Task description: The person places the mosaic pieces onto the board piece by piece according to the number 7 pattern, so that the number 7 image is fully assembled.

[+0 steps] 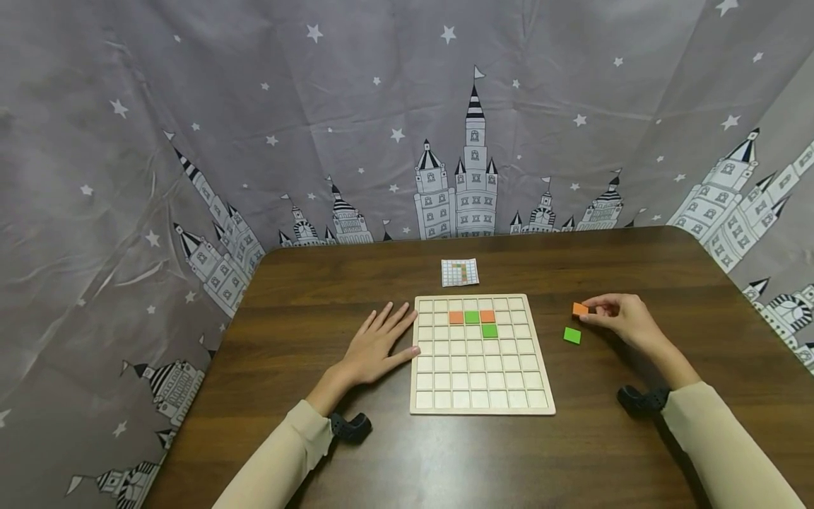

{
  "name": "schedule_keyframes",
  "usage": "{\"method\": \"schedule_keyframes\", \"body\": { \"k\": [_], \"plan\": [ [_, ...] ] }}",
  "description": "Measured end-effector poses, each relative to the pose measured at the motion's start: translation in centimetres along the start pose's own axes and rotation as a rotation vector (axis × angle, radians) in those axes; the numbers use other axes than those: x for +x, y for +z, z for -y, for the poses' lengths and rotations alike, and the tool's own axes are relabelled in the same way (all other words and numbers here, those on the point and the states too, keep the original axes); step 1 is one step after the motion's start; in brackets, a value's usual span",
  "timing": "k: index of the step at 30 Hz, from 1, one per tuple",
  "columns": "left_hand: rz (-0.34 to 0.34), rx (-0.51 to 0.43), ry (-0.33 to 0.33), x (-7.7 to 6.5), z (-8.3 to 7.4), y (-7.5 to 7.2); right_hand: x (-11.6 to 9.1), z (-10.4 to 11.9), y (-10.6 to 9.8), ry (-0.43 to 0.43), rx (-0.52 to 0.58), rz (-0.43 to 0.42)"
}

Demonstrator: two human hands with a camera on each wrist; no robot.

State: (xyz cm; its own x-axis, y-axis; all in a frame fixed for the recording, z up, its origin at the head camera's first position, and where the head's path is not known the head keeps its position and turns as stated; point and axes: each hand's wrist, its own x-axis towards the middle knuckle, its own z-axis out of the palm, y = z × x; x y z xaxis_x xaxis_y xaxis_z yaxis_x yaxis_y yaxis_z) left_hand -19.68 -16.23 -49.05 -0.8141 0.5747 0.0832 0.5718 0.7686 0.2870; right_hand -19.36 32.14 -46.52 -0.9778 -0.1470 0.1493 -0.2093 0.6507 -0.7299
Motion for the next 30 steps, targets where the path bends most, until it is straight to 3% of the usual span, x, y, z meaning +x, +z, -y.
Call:
{"method": "schedule_keyframes", "body": {
  "k": [13,30],
  "plan": [
    [-0.011,0.01,0.014,0.1,0.2,0.3,-0.5,3.9,0.3,-0.075,0.01,0.007],
    [-0.009,0.015,0.007,0.0,0.4,0.3,-0.7,8.9,4.2,-0.096,0.173,0.175]
  ]
}}
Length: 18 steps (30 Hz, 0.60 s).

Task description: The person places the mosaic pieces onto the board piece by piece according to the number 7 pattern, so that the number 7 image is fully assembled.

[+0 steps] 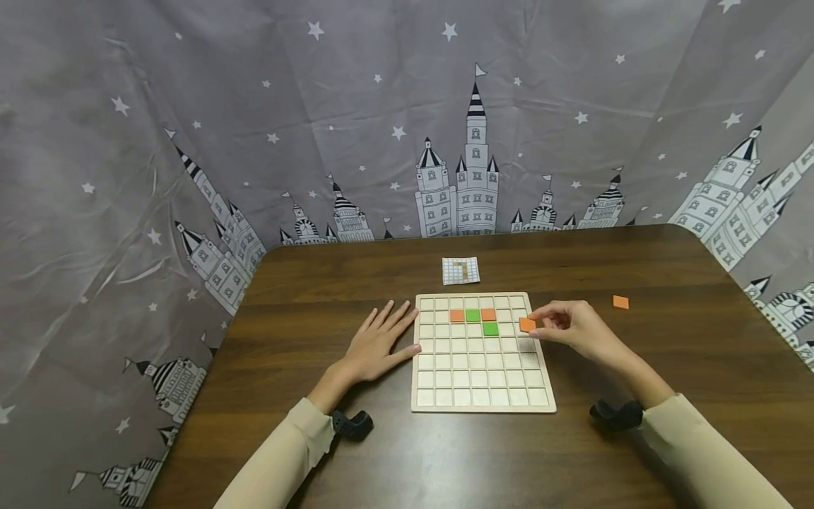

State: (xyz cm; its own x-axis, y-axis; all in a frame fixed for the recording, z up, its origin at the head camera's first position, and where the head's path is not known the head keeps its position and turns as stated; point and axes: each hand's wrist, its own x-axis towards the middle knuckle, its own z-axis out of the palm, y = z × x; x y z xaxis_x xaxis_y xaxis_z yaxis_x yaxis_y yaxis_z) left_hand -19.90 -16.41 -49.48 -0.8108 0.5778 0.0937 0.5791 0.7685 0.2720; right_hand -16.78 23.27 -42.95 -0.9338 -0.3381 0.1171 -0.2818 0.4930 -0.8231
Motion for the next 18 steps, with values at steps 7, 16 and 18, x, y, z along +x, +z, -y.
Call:
{"method": "schedule_keyframes", "body": {
  "k": [7,16,18],
  "plan": [
    [0.008,0.002,-0.006,0.0,0.0,-0.1,0.3,0.7,2.4,-0.013,0.034,0.024],
    [0.006,-0.003,-0.008,0.0,0.0,-0.1,0.8,0.2,4.9,0.03,0.028,0.04],
    [0.006,-0.006,-0.007,0.0,0.0,-0.1,1.0,-0.1,5.2,0.031,0.025,0.042]
  ]
}}
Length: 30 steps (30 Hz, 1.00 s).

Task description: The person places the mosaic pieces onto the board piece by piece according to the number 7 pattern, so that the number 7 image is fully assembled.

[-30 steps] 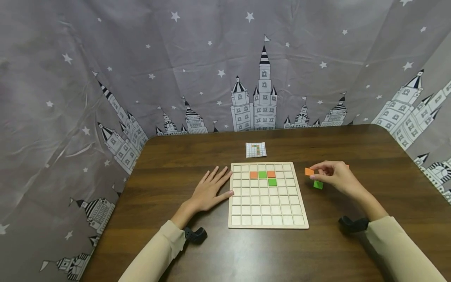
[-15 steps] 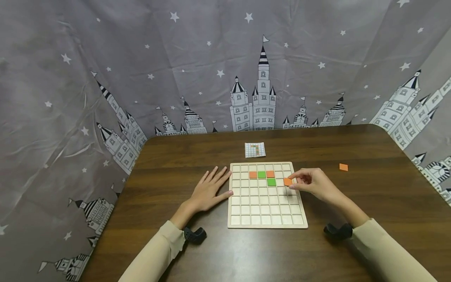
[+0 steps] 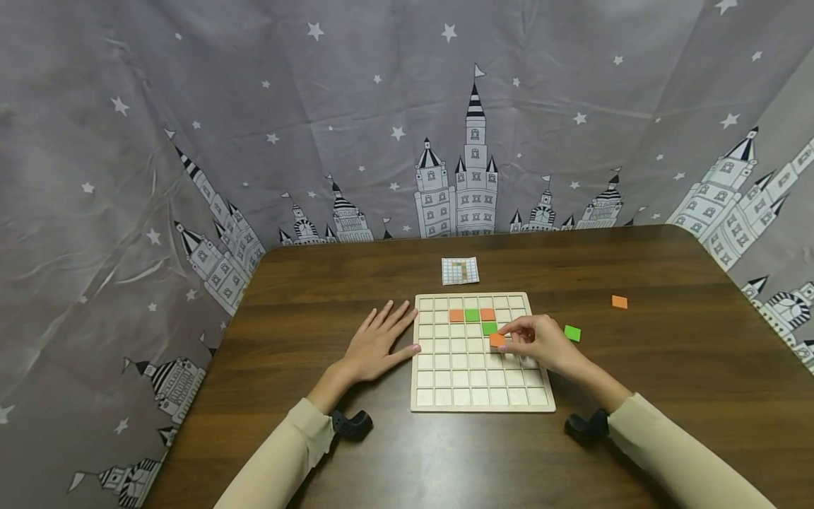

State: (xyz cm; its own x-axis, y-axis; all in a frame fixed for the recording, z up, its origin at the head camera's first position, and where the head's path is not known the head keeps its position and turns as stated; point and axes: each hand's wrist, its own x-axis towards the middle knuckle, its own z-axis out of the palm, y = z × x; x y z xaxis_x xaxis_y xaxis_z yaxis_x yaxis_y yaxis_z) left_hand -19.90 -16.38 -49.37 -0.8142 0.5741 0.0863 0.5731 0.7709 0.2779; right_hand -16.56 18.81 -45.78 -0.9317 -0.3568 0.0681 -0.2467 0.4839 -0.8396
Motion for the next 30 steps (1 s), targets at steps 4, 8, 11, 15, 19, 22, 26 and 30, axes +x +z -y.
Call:
{"method": "schedule_keyframes", "body": {
  "k": [4,8,11,15,19,22,26,30],
  "plan": [
    [0.002,-0.002,0.001,0.0,0.0,0.0,0.4,-0.3,0.4,-0.006,0.002,0.007],
    [0.002,0.0,0.005,0.1,0.0,0.0,0.6,-0.4,0.6,-0.019,-0.011,0.016],
    [0.002,0.0,0.005,0.1,0.0,-0.1,0.7,-0.5,0.7,-0.034,-0.028,0.016],
    [0.001,0.007,0.003,0.2,-0.1,-0.2,0.9,-0.7,0.8,-0.059,-0.053,0.003],
    [-0.002,0.009,0.009,0.1,-0.1,-0.2,1.0,-0.9,1.0,-0.075,-0.06,-0.002],
    [0.005,0.009,0.008,0.1,-0.1,-0.2,1.0,-1.1,1.2,-0.075,-0.059,-0.003],
    [0.016,0.014,0.001,0.0,-0.1,-0.2,1.0,-1.1,1.3,-0.068,-0.061,-0.004],
    [0.011,0.015,0.001,-0.1,0.0,-0.1,1.0,-1.0,1.5,-0.044,-0.055,-0.007]
  ]
}}
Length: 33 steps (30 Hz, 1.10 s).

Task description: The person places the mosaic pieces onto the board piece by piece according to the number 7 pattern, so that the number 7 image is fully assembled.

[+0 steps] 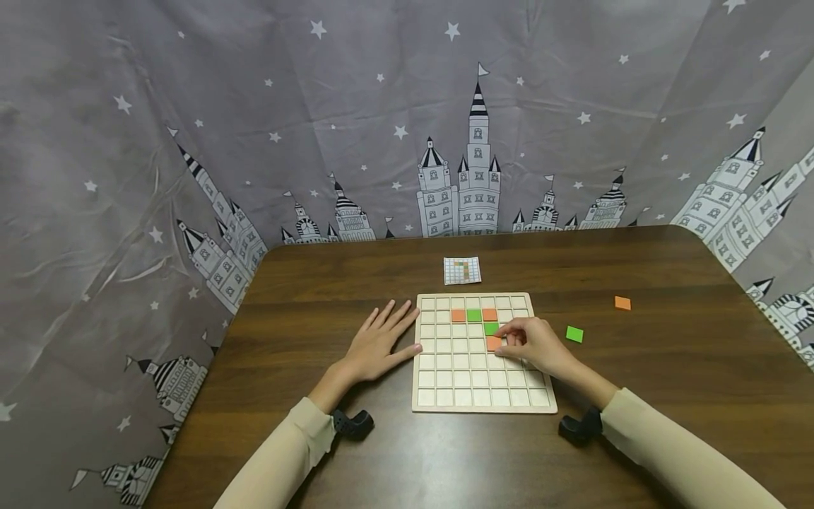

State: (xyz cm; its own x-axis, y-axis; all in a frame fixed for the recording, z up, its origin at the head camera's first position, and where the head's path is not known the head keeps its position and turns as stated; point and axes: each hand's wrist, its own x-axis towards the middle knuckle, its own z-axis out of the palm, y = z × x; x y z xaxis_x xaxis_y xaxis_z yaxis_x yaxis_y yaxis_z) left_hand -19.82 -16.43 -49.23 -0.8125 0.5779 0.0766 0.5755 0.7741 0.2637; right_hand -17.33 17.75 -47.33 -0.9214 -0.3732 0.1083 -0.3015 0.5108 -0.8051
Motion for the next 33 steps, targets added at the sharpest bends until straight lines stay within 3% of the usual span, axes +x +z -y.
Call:
{"method": "schedule_keyframes", "body": {
  "k": [16,25,33],
  "plan": [
    [0.003,-0.007,-0.005,0.0,0.0,0.0,0.0,0.2,-0.3,0.013,0.032,-0.002],
    [-0.009,-0.007,-0.003,0.1,0.1,0.0,-0.5,0.6,-2.3,0.036,0.113,-0.089],
    [0.002,-0.017,-0.006,0.1,0.0,0.0,-1.7,0.3,-4.7,0.079,0.077,-0.187]
  ]
}}
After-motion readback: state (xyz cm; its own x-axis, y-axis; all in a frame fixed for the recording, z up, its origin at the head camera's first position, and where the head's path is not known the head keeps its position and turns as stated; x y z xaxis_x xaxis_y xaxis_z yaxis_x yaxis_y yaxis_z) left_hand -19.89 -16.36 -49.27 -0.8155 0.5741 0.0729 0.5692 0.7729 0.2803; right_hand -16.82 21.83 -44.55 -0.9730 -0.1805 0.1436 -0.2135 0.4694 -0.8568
